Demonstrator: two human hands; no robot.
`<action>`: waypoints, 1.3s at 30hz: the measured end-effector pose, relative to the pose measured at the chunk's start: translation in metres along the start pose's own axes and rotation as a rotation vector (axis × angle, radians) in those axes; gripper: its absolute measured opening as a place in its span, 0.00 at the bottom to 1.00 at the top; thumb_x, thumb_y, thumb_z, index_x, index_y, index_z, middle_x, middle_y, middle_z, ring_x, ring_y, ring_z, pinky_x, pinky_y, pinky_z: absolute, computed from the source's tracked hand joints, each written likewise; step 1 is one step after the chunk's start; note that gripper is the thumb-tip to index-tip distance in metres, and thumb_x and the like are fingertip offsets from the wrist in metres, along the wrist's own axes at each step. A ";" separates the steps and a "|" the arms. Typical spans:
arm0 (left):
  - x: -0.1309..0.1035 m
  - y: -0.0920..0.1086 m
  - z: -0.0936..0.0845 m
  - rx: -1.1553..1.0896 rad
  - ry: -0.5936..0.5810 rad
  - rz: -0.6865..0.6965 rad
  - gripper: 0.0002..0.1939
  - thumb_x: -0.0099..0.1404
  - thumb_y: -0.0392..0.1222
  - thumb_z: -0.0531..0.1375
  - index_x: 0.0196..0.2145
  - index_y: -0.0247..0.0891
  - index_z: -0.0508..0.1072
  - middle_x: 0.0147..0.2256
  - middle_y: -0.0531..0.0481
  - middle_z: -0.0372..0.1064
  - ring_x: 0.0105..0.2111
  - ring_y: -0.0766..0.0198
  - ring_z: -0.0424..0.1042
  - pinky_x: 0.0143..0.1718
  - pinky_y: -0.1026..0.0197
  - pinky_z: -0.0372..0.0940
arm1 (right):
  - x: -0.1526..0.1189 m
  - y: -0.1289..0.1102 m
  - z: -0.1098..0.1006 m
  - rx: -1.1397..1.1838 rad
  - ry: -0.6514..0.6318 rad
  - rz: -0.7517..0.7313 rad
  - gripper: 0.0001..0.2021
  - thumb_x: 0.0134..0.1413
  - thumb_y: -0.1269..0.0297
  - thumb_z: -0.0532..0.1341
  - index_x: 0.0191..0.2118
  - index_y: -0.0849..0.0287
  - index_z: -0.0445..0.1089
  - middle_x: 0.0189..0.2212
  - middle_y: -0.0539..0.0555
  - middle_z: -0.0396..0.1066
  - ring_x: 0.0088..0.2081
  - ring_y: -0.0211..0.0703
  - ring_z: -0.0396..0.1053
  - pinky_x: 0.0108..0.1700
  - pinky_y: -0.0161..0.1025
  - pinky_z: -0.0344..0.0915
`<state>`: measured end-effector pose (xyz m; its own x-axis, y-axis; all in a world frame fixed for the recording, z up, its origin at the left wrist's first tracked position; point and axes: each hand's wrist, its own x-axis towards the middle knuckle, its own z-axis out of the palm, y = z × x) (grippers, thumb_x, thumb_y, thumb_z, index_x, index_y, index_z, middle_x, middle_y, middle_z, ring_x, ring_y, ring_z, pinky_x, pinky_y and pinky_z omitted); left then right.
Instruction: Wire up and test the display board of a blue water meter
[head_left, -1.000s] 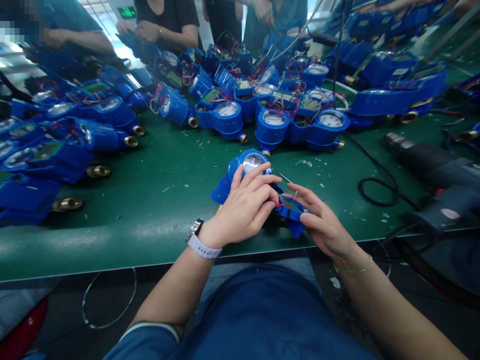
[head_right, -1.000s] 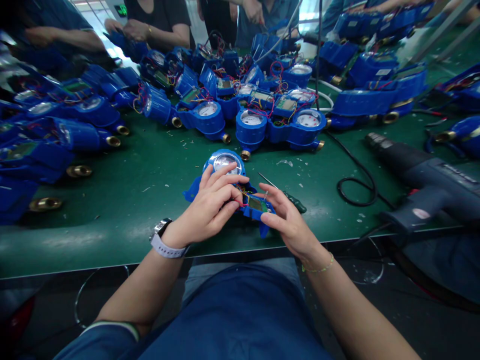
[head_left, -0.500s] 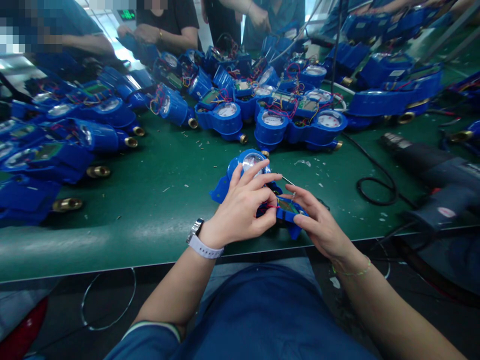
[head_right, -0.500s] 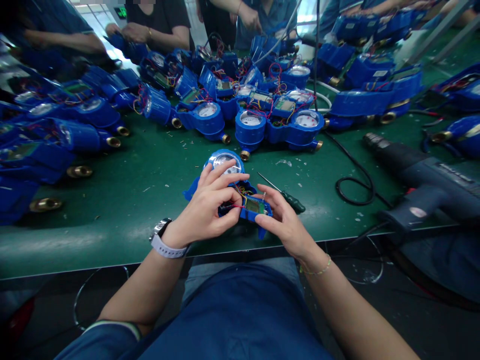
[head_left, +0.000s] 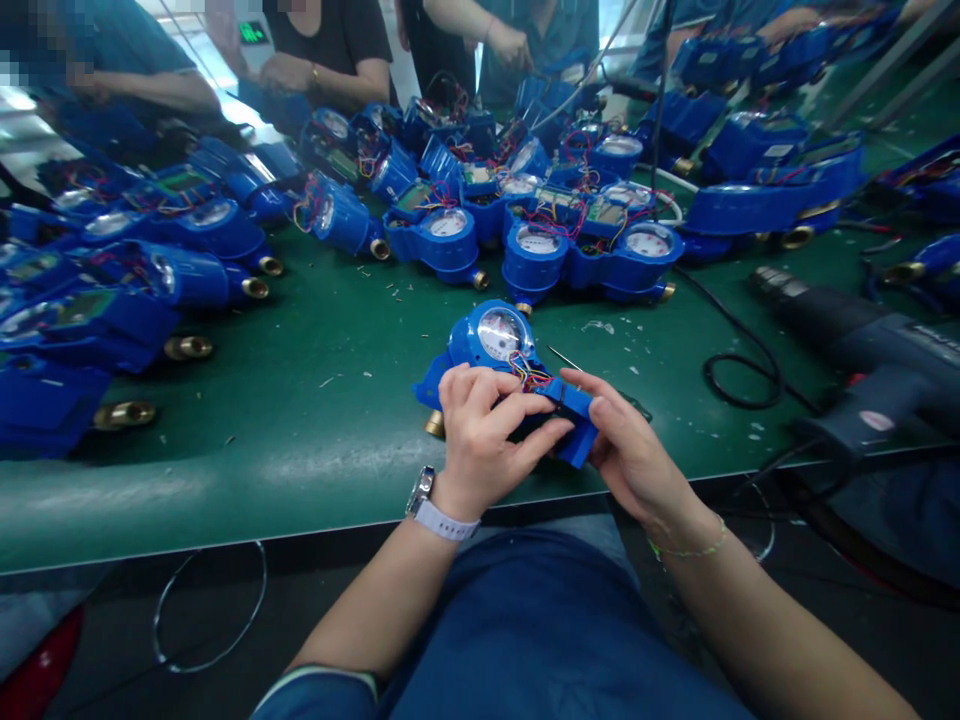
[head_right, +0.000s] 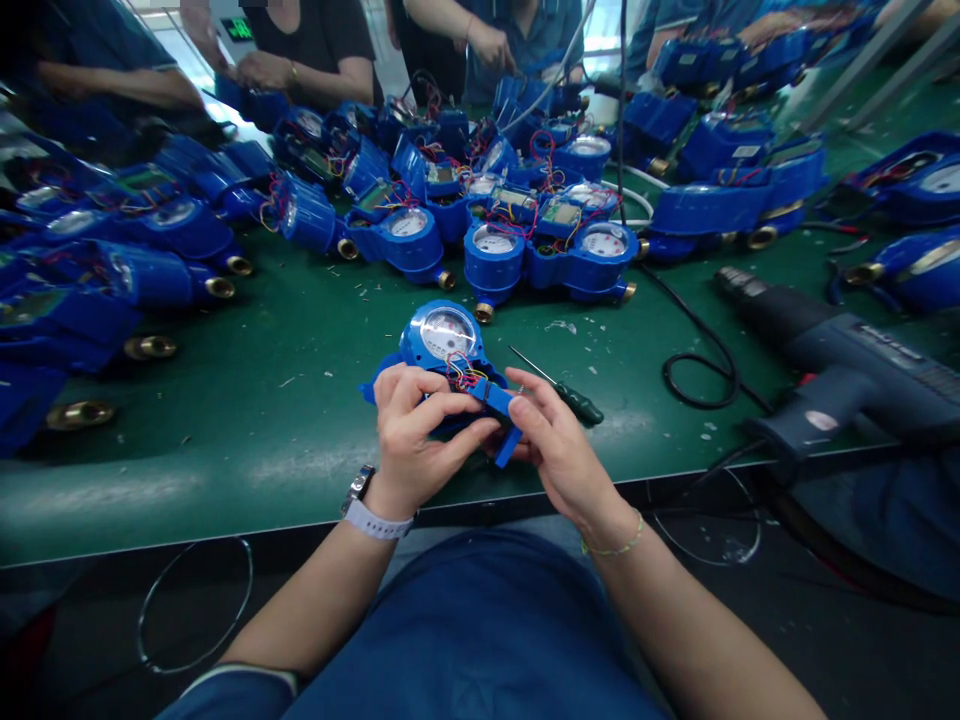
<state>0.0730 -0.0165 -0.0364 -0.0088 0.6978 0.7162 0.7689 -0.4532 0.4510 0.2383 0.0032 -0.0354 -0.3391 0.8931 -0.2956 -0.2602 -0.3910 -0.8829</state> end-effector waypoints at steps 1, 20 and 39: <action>0.001 0.001 0.002 -0.006 0.005 -0.013 0.07 0.62 0.48 0.66 0.30 0.44 0.76 0.31 0.52 0.68 0.37 0.58 0.68 0.47 0.49 0.59 | 0.000 0.000 0.001 -0.006 0.004 -0.004 0.29 0.50 0.45 0.69 0.55 0.50 0.65 0.49 0.53 0.70 0.38 0.41 0.72 0.35 0.35 0.73; 0.006 0.007 -0.030 -0.364 -0.389 -0.430 0.04 0.65 0.41 0.61 0.35 0.38 0.74 0.23 0.58 0.68 0.16 0.74 0.56 0.19 0.67 0.51 | 0.010 0.018 -0.010 -0.461 0.098 -0.553 0.38 0.50 0.55 0.70 0.63 0.52 0.53 0.58 0.60 0.61 0.54 0.51 0.68 0.52 0.46 0.72; -0.021 0.014 -0.032 -0.402 -0.591 -0.542 0.04 0.66 0.39 0.57 0.35 0.38 0.72 0.21 0.58 0.65 0.19 0.71 0.61 0.22 0.66 0.54 | 0.007 0.044 -0.041 -0.808 0.006 -0.740 0.45 0.53 0.60 0.70 0.70 0.44 0.43 0.64 0.57 0.56 0.65 0.54 0.56 0.65 0.56 0.57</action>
<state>0.0633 -0.0551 -0.0284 0.1102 0.9939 0.0097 0.4723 -0.0609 0.8793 0.2614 0.0013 -0.0909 -0.3381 0.8486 0.4069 0.2723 0.5020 -0.8208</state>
